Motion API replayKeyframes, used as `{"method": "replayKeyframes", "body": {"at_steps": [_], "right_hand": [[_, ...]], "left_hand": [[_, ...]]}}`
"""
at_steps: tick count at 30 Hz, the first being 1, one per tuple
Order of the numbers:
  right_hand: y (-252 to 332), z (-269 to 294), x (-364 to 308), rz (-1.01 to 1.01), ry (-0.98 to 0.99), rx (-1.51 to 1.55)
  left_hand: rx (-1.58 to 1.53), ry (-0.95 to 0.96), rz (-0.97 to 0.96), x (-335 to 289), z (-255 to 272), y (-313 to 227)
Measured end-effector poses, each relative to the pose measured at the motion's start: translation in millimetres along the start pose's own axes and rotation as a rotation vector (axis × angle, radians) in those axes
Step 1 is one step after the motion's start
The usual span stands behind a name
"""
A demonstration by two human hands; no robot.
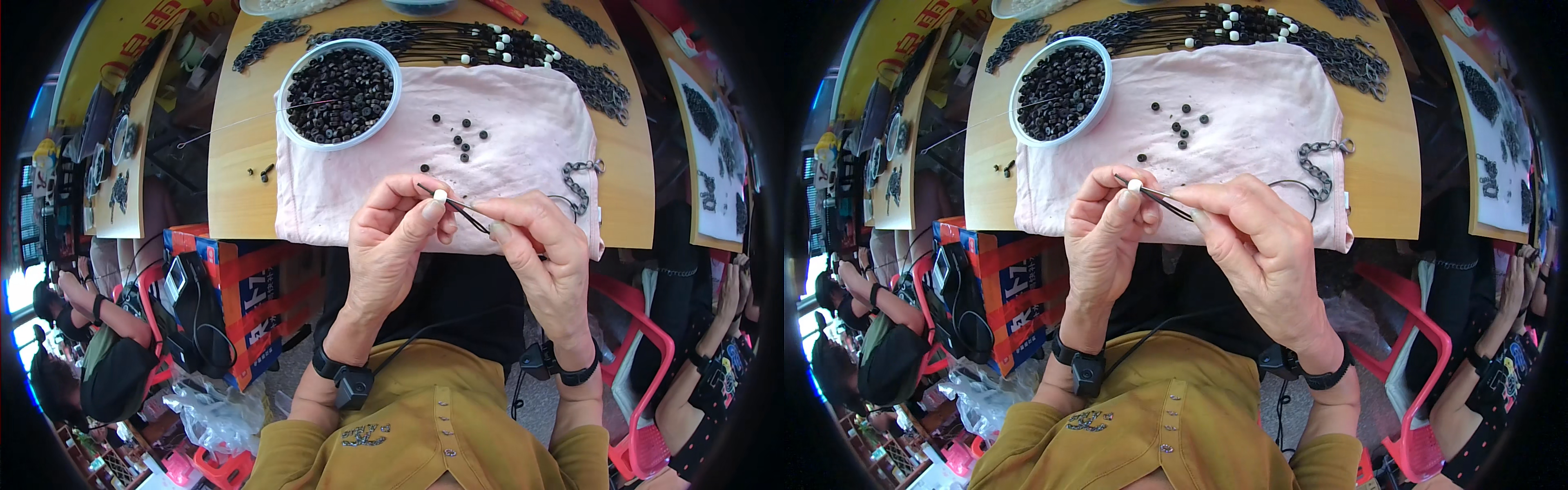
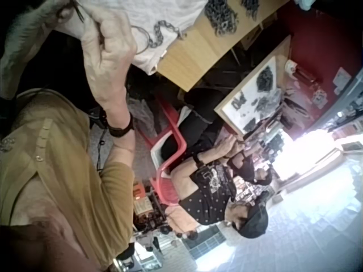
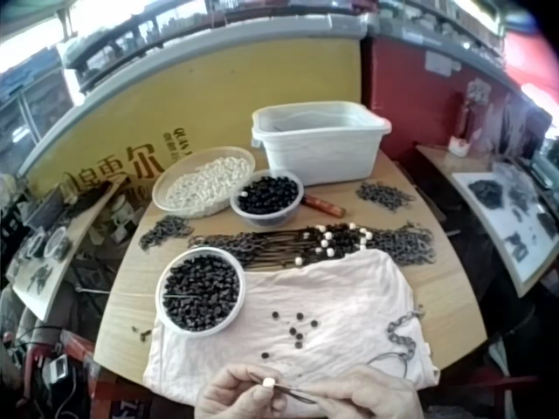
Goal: Threading and assembling small black and white beads onto strings to create beaded items.
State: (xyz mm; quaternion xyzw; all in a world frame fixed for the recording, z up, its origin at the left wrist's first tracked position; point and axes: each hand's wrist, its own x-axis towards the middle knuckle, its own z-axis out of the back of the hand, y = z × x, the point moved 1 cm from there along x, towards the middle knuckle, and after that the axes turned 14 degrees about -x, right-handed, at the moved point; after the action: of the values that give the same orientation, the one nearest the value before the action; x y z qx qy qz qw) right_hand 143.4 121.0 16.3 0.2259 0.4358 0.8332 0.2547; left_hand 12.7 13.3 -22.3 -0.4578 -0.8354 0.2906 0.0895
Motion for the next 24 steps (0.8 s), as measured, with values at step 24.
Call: {"method": "replayKeyframes", "body": {"at_steps": [24], "right_hand": [[-27,20,54,0.243,-0.208,-0.743]], "left_hand": [[0.293,-0.039,-0.121,-4,0,-12]]}}
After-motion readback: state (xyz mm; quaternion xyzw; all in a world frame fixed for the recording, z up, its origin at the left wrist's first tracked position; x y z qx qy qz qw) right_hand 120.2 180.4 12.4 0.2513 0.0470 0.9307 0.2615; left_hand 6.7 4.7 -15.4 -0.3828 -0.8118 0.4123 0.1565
